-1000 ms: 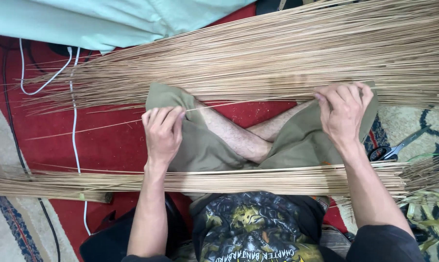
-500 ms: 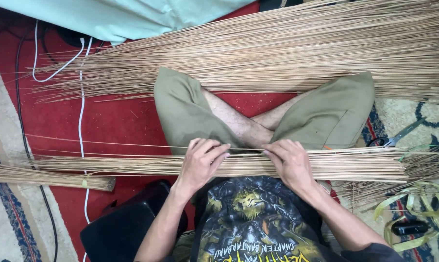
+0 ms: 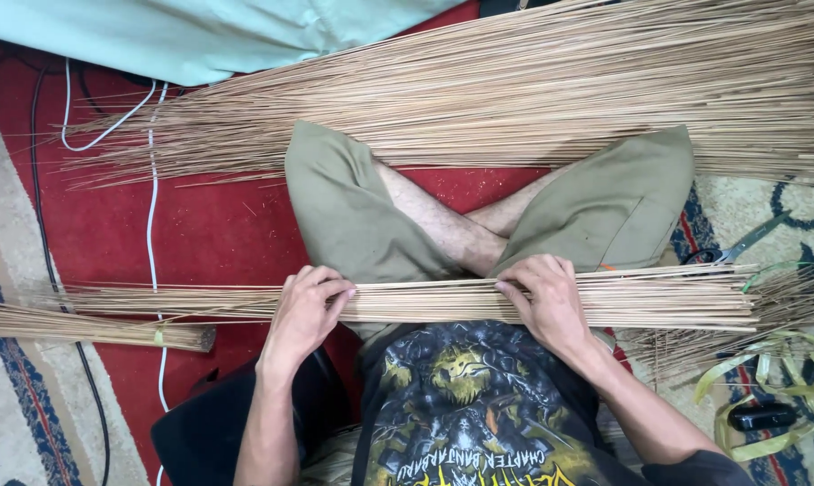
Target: A person sitting on the floor sorts and aligns long, thin wooden sticks into bundles by tapping them against the ground.
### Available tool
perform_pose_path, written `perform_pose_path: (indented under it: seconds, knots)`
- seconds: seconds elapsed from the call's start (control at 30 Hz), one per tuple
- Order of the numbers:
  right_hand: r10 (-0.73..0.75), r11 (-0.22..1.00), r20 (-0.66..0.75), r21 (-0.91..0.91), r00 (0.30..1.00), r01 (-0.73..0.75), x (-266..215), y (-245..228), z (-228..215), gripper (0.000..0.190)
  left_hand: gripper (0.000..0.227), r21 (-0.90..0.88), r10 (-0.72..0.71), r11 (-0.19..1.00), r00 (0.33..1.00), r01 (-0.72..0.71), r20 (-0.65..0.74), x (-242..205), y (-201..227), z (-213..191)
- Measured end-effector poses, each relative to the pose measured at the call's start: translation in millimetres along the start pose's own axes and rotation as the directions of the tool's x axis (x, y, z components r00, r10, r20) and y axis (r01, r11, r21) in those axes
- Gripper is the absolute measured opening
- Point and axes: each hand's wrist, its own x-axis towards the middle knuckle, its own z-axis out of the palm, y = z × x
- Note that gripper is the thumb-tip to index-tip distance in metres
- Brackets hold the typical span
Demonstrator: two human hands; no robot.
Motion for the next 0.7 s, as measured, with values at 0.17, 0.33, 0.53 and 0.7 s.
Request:
perform_pose_path:
  seconds: [0.17, 0.33, 0.53, 0.7]
  knots:
    - [-0.009, 1.000, 0.048, 0.026, 0.999, 0.007, -1, -10, 12, 0.008, 0.017, 0.019, -0.072, 0.997, 0.994, 0.070, 0.085, 6, 9, -5]
    - [0.018, 0.999, 0.114, 0.041, 0.993, -0.023, 2, -10, 14, 0.013, 0.043, 0.063, 0.165, 0.985, 0.983, -0.160, -0.084, 53, 38, 37]
    - [0.044, 0.999, 0.113, -0.001, 0.993, -0.044, 14, -4, 7, 0.023, 0.062, 0.325, 0.180, 0.924, 0.980, -0.199, 0.089, 108, 59, 85]
    - [0.083, 0.996, 0.101, 0.027, 0.991, -0.086, 20, 3, 4, 0.023, 0.061, 0.319, 0.233, 0.903, 0.953, -0.287, 0.196, 111, 63, 102]
